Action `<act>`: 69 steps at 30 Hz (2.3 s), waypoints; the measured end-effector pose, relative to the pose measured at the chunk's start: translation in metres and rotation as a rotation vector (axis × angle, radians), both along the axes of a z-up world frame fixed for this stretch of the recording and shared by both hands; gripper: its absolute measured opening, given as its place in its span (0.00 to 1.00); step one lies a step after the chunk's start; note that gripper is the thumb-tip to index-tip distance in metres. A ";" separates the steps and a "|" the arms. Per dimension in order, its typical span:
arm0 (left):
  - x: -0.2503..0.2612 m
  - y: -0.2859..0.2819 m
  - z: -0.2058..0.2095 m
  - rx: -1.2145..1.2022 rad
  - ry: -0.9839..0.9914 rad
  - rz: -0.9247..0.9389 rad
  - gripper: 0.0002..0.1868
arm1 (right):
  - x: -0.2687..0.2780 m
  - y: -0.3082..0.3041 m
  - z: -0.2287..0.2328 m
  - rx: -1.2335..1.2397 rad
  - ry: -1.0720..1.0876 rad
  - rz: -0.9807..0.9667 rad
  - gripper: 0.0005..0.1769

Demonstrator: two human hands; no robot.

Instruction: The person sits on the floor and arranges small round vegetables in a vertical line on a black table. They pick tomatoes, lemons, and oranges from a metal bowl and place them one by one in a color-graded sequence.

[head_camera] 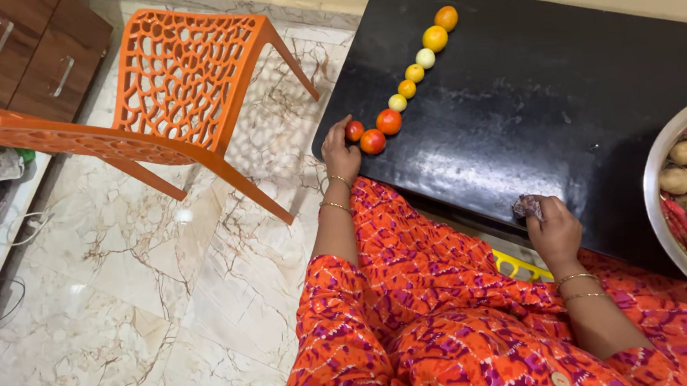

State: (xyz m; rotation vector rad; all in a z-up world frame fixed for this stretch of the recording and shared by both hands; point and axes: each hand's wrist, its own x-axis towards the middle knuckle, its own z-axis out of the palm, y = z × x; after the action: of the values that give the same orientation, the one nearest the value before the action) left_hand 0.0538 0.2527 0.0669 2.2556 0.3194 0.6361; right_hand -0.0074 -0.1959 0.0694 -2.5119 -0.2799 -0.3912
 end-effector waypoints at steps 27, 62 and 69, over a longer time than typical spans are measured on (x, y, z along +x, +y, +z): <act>-0.023 -0.034 0.040 0.173 -0.356 -0.013 0.33 | 0.004 0.002 0.009 0.094 0.057 0.032 0.12; -0.048 -0.539 0.059 1.088 -0.155 -1.304 0.10 | 0.028 0.001 0.002 0.303 0.260 -0.029 0.16; -0.064 -0.540 0.094 0.240 -0.425 -1.548 0.20 | 0.028 0.000 0.034 0.323 0.303 -0.034 0.16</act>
State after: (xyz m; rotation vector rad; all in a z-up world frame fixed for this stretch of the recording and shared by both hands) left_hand -0.0099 -0.2870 0.1608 1.7700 -1.6050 0.2337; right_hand 0.0202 -0.1955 0.1034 -2.2189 -0.0487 -0.0569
